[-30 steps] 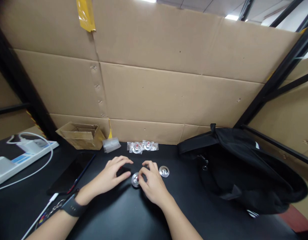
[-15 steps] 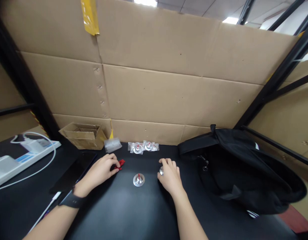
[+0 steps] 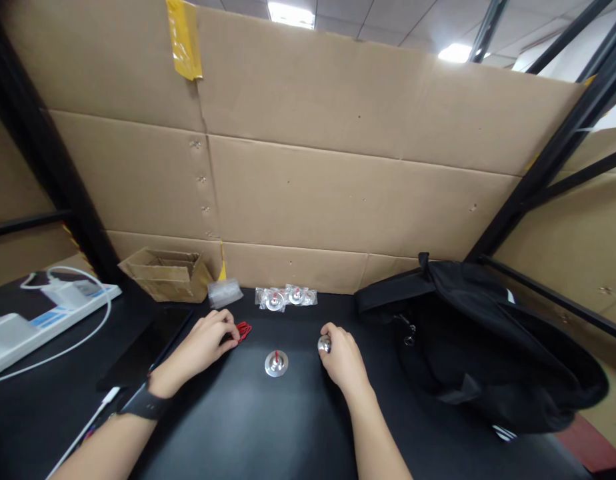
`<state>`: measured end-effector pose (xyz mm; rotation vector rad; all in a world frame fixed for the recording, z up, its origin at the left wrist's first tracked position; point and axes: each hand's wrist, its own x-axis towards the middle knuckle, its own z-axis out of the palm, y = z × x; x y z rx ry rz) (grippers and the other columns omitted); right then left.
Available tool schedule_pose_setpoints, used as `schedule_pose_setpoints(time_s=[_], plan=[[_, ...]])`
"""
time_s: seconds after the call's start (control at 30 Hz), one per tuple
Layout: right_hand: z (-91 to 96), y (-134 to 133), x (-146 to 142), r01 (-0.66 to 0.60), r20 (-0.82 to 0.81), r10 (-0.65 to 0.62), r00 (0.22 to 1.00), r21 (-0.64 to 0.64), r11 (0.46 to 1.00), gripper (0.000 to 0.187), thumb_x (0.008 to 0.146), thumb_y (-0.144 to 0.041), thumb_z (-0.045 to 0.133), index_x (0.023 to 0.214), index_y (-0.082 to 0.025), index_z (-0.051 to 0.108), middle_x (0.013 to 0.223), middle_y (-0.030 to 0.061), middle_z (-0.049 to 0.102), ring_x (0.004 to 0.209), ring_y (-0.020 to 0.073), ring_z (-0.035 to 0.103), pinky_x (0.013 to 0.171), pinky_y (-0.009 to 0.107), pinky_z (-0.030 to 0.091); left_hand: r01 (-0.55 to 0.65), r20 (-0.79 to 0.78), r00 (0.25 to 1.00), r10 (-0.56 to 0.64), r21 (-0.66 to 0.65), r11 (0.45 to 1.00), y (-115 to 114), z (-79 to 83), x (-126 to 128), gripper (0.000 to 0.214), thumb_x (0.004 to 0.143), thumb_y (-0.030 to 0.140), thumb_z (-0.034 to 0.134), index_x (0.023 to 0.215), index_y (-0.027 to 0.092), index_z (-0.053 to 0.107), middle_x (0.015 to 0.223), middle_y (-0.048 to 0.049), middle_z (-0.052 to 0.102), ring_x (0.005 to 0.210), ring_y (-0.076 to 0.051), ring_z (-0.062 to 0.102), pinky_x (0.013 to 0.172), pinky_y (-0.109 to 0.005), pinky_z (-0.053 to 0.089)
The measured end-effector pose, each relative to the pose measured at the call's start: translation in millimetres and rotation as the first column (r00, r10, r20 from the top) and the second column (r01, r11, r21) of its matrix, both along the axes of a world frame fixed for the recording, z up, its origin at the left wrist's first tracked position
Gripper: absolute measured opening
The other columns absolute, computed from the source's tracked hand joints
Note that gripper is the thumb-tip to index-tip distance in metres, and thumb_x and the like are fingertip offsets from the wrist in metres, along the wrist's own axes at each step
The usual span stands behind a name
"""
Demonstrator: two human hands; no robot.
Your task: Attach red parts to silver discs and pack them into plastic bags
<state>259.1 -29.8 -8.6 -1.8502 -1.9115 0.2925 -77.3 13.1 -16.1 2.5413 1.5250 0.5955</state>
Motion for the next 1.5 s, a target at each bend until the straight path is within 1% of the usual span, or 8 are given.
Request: schedule_pose_setpoints(time_s=[0.13,0.37,0.57,0.77,0.97,1.2,1.33,1.5], plan=[[3.3,0.1,-2.2,0.0,-0.059,0.005,0.998,0.068,0.998,0.022,0.077,-0.014,0.06,0.097,-0.024,0.062,0.092,0.0052,0.068,0.088,0.0242,0.065,0.08,0.035,0.049,0.009,-0.003,1.0,-0.009,0.008,1.0,0.4,-4.4,-0.2,0.011,0.09,0.021,0.065,0.081,0.024,0.069,0.102,-0.0033,0.064,0.1,-0.023,0.054,0.08,-0.034,0.034],[6.6,-0.7,-21.3,-0.066,-0.454,0.111,0.884,0.115,0.991,0.032,0.081,-0.028,0.069,0.111,-0.025,0.058,0.115,0.0059,0.07,0.091,0.0213,0.07,0.078,0.034,0.054,0.094,0.192,0.977,-0.096,0.022,0.995,-7.6,5.0,18.7,0.02,0.104,0.033,0.046,0.097,0.024,0.062,0.099,0.0005,0.069,0.096,-0.018,0.059,0.084,-0.034,0.029],[10.8,-11.1,-52.4,-0.13,-0.53,0.24,0.813,0.235,0.963,0.036,0.084,-0.026,0.071,0.119,-0.025,0.061,0.117,0.008,0.07,0.103,0.0236,0.07,0.078,0.033,0.055,0.148,0.267,0.951,-0.157,0.054,0.988,-21.6,12.6,40.2,0.014,0.1,0.034,0.057,0.096,0.027,0.068,0.101,0.0019,0.074,0.097,-0.017,0.063,0.083,-0.036,0.026],[1.8,-19.6,-73.4,-0.216,-0.627,0.395,0.672,0.344,0.914,0.034,0.082,-0.024,0.074,0.114,-0.023,0.063,0.133,0.0116,0.062,0.112,0.0248,0.067,0.085,0.034,0.057,0.107,0.352,0.93,-0.102,0.006,0.994,-32.0,15.8,53.7,0.011,0.098,0.033,0.061,0.105,0.03,0.069,0.105,0.0025,0.075,0.1,-0.018,0.066,0.088,-0.037,0.028],[-3.6,-24.1,-83.9,-0.238,-0.644,0.431,0.632,0.368,0.899,0.038,0.079,-0.021,0.078,0.113,-0.025,0.062,0.127,0.0105,0.066,0.115,0.0263,0.065,0.088,0.037,0.057,0.108,0.385,0.916,-0.113,0.035,0.994,-40.3,19.9,61.6,0.018,0.1,0.027,0.051,0.099,0.026,0.069,0.119,-0.0037,0.069,0.119,-0.024,0.058,0.093,-0.041,0.032],[-3.3,-24.6,-84.1,-0.222,-0.626,0.421,0.656,0.372,0.901,0.035,0.079,-0.022,0.08,0.109,-0.025,0.063,0.127,0.0095,0.067,0.113,0.0249,0.066,0.089,0.036,0.056,0.086,0.382,0.918,-0.104,0.063,0.994,-43.1,17.6,64.6,0.016,0.1,0.026,0.051,0.098,0.025,0.067,0.12,-0.0049,0.063,0.118,-0.024,0.054,0.093,-0.041,0.034],[-2.3,-24.4,-84.2,-0.213,-0.646,0.41,0.644,0.364,0.907,0.033,0.077,-0.025,0.083,0.105,-0.023,0.065,0.125,0.0103,0.068,0.111,0.0252,0.067,0.088,0.036,0.057,0.069,0.353,0.928,-0.124,0.163,0.984,-43.6,16.1,65.2,0.016,0.099,0.025,0.051,0.098,0.025,0.067,0.12,-0.0066,0.062,0.121,-0.026,0.05,0.094,-0.043,0.034],[-1.5,-22.4,-86.0,-0.18,-0.74,0.347,0.577,0.3,0.937,0.038,0.071,-0.032,0.088,0.099,-0.022,0.065,0.12,0.0102,0.072,0.104,0.0253,0.07,0.086,0.036,0.058,0.076,0.3,0.941,-0.155,0.26,0.963,-43.4,13.6,64.1,0.016,0.098,0.023,0.052,0.1,0.025,0.068,0.12,-0.0087,0.062,0.123,-0.028,0.047,0.094,-0.045,0.033]])
